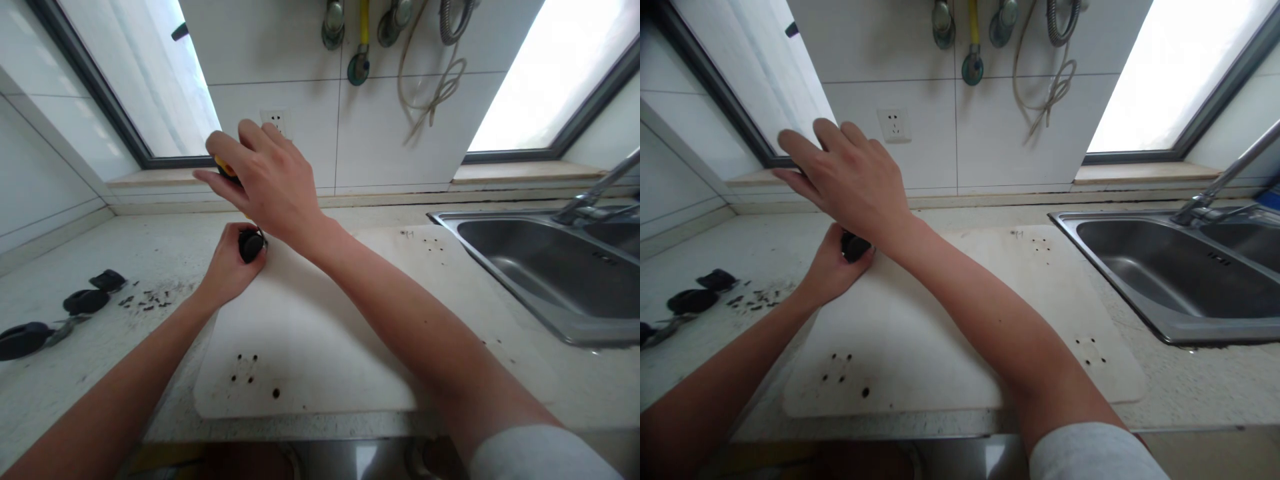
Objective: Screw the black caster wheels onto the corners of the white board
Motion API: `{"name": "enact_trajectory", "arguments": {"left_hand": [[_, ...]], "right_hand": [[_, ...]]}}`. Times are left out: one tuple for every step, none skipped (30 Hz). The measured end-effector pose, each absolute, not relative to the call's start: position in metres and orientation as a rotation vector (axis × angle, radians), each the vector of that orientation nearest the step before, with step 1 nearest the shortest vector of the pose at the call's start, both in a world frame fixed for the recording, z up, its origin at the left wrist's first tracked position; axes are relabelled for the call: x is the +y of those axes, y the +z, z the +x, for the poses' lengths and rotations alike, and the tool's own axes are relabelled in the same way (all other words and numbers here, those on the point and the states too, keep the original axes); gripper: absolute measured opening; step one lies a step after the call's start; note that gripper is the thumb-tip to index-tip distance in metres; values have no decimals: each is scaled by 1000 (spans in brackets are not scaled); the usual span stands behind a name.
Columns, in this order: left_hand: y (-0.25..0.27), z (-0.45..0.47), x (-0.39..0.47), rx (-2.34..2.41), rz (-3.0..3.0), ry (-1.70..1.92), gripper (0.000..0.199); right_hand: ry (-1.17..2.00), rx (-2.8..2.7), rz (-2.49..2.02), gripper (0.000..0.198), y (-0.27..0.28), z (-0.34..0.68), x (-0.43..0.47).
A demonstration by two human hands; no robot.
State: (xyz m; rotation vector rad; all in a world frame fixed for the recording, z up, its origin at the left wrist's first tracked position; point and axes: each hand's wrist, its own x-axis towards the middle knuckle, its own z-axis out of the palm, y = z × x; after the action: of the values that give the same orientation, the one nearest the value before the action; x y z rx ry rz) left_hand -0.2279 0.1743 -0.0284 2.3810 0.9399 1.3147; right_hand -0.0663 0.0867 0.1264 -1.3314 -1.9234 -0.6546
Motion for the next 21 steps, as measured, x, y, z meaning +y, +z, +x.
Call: {"name": "enact_trajectory", "arguments": {"left_hand": [[-29, -228, 174, 939, 2382, 1313, 43], [-29, -228, 174, 940, 2382, 1311, 43], [-29, -228, 174, 944, 2380, 1311, 43], [-29, -228, 175, 949, 2380, 1311, 43], [-29, -228, 175, 950, 2382, 1313, 43], [-28, -228, 175, 947, 2386, 1315, 43], [-28, -228, 175, 939, 2390, 1318, 43], [-28, -228, 175, 930, 2393, 1319, 42], [-28, -228, 175, 926, 2393, 1316, 42], [-28, -228, 175, 929, 2391, 1313, 42], [-27, -228, 175, 936, 2388, 1309, 42], [-27, -228, 174, 945, 2384, 1306, 43], [-27, -228, 174, 950, 2382, 1304, 43], [-27, -228, 173, 948, 2382, 1304, 43], [-27, -228, 173, 942, 2382, 1307, 43], [-27, -228, 173, 932, 2383, 1308, 43], [-27, -228, 173, 926, 2384, 1308, 42], [-27, -228, 173, 927, 2383, 1308, 42], [-28, -228, 173, 933, 2382, 1312, 42], [-28, -228, 174, 940, 2381, 1315, 42], [-28, -228, 174, 946, 2379, 1319, 42]], "right_hand": [[-627, -1931, -1344, 46, 126, -66, 86], [-564, -1977, -1356, 45, 127, -67, 86], [-493, -2045, -1357, 42, 127, -67, 86], [-456, -2095, -1352, 40, 127, -67, 86], [-475, -2101, -1351, 40, 128, -67, 86], [-536, -2067, -1352, 40, 128, -68, 86], [-608, -2010, -1351, 41, 128, -69, 85], [-658, -1948, -1357, 43, 128, -69, 85], [-662, -1918, -1369, 46, 129, -70, 85], [-618, -1940, -1378, 46, 131, -70, 84], [-547, -2002, -1374, 42, 132, -70, 84], [-487, -2064, -1358, 39, 132, -69, 84], [-458, -2104, -1332, 38, 131, -69, 84], [-470, -2100, -1304, 39, 130, -69, 85], [-508, -2060, -1279, 40, 128, -69, 87], [-558, -2001, -1265, 42, 125, -70, 88], [-604, -1942, -1268, 47, 123, -71, 89], [-632, -1910, -1284, 51, 122, -72, 90], [-637, -1918, -1303, 50, 121, -73, 90], [-621, -1960, -1316, 46, 121, -74, 89], [-595, -2012, -1321, 42, 122, -74, 88]]}}
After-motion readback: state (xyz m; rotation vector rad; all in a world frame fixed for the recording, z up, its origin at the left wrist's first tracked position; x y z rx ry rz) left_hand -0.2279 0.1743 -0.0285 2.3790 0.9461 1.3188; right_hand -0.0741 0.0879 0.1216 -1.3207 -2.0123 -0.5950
